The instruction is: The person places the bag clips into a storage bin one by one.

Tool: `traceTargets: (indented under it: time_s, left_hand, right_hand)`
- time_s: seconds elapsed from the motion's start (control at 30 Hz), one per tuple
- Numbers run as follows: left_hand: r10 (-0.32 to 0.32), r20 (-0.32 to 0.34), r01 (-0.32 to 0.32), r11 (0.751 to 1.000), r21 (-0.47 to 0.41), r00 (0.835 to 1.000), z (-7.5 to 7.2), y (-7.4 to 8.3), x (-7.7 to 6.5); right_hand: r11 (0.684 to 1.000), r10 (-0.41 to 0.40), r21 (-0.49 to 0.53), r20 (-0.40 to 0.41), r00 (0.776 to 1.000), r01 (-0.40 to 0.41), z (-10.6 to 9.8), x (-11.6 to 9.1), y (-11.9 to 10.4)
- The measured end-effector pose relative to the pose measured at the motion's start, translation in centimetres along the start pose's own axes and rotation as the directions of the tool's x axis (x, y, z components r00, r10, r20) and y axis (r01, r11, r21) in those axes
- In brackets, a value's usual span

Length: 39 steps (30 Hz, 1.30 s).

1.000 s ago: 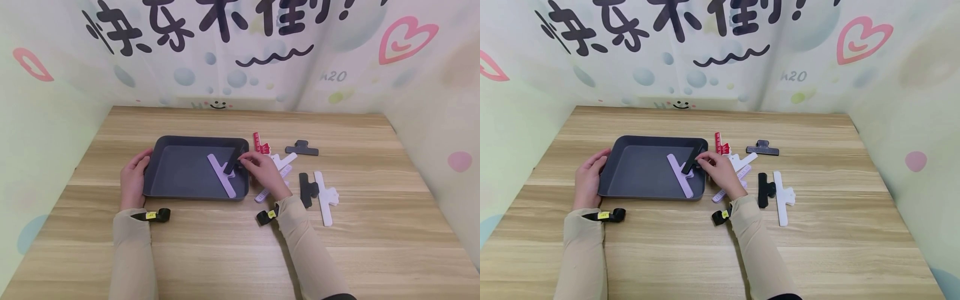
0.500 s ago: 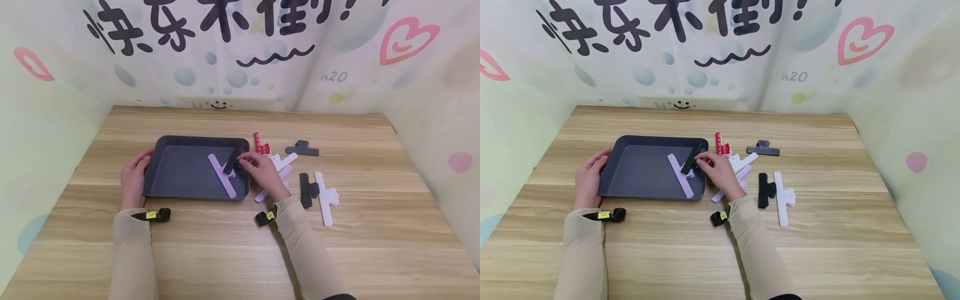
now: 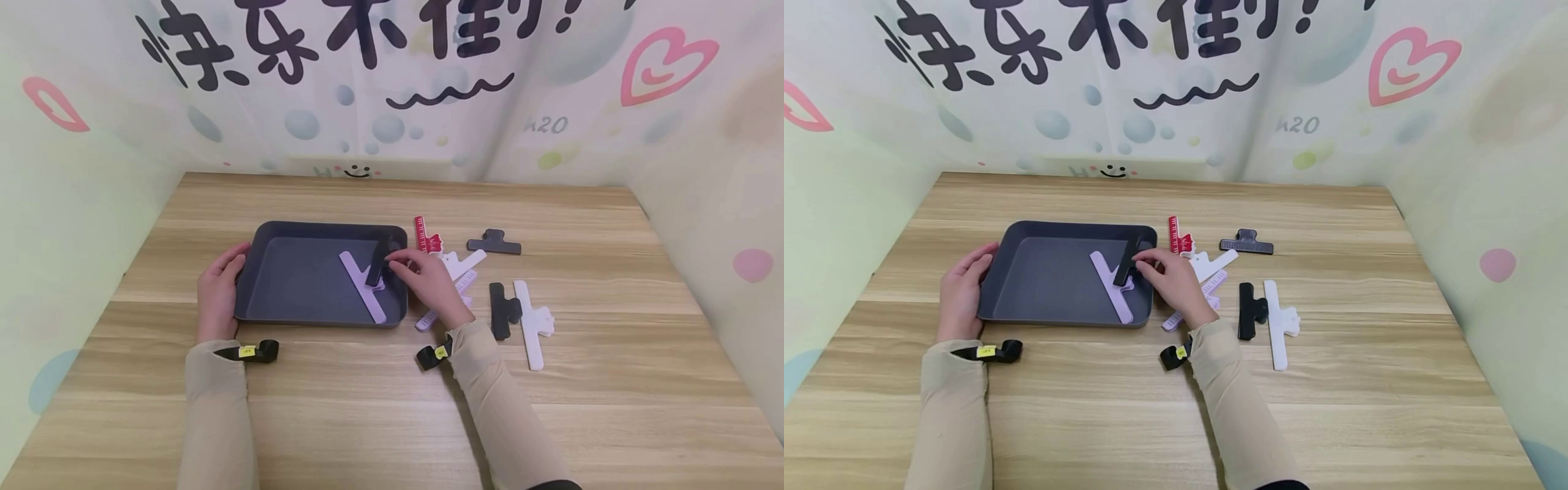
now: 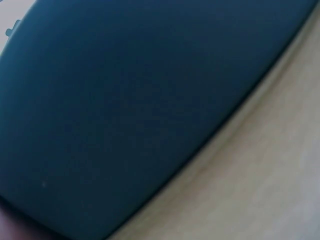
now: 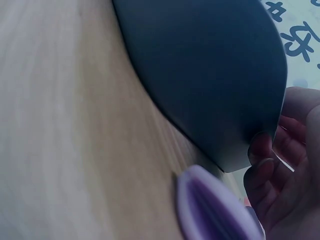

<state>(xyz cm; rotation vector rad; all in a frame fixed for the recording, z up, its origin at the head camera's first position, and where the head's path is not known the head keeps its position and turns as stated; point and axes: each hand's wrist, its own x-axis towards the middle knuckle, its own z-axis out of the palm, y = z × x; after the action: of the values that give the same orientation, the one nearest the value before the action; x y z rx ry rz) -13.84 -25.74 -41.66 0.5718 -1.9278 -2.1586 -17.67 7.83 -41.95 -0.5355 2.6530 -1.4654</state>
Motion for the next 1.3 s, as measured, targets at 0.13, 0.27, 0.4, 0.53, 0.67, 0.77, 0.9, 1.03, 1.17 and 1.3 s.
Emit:
traceTargets:
  time_s: [0.13,0.27,0.4,0.53,0.67,0.77,0.9,1.03,1.17,1.3]
  left_hand:
    - [-0.003,0.005,0.003,1.0,-0.013,1.0,0.0,0.0,0.1]
    - [-0.006,0.001,0.006,1.0,-0.01,1.0,-0.1,0.0,0.0]
    - [-0.009,-0.002,0.009,1.0,-0.016,1.0,-0.1,-0.1,0.1]
    - [-0.004,-0.001,0.004,1.0,-0.016,1.0,-0.1,-0.2,0.1]
    - [-0.005,0.005,0.005,1.0,-0.015,1.0,-0.1,-0.2,0.2]
    - [-0.006,0.007,0.006,1.0,-0.015,1.0,-0.2,-0.3,0.3]
    - [-0.008,0.007,0.008,1.0,-0.014,1.0,-0.2,-0.3,0.3]
    - [-0.01,0.004,0.01,1.0,-0.014,1.0,-0.2,-0.3,0.3]
    - [-0.018,0.003,0.018,1.0,-0.015,1.0,-0.1,-0.2,0.2]
    - [-0.026,0.004,0.026,1.0,-0.005,1.0,-0.2,-0.2,0.1]
  right_hand:
    - [1.0,0.006,0.002,0.002,1.0,-0.006,0.0,0.0,-0.1]
    - [1.0,0.012,-0.019,0.004,1.0,-0.012,0.0,0.0,-0.3]
    - [0.997,-0.008,-0.082,-0.006,1.0,0.008,0.1,0.1,-0.6]
    - [0.989,-0.034,-0.145,-0.023,0.999,0.03,0.2,0.1,-1.0]
    - [0.985,-0.035,-0.168,-0.032,0.999,0.03,0.3,0.1,-1.1]
    - [0.984,-0.039,-0.177,-0.028,0.999,0.033,0.3,0.1,-1.1]
    - [0.98,-0.039,-0.197,-0.002,0.999,0.038,0.3,0.1,-1.2]
    - [0.975,-0.031,-0.217,0.036,0.999,0.038,0.4,0.0,-1.3]
    - [0.972,-0.038,-0.231,0.052,0.998,0.05,0.4,0.1,-1.3]
    - [0.969,-0.053,-0.237,0.068,0.996,0.068,0.5,0.1,-1.3]
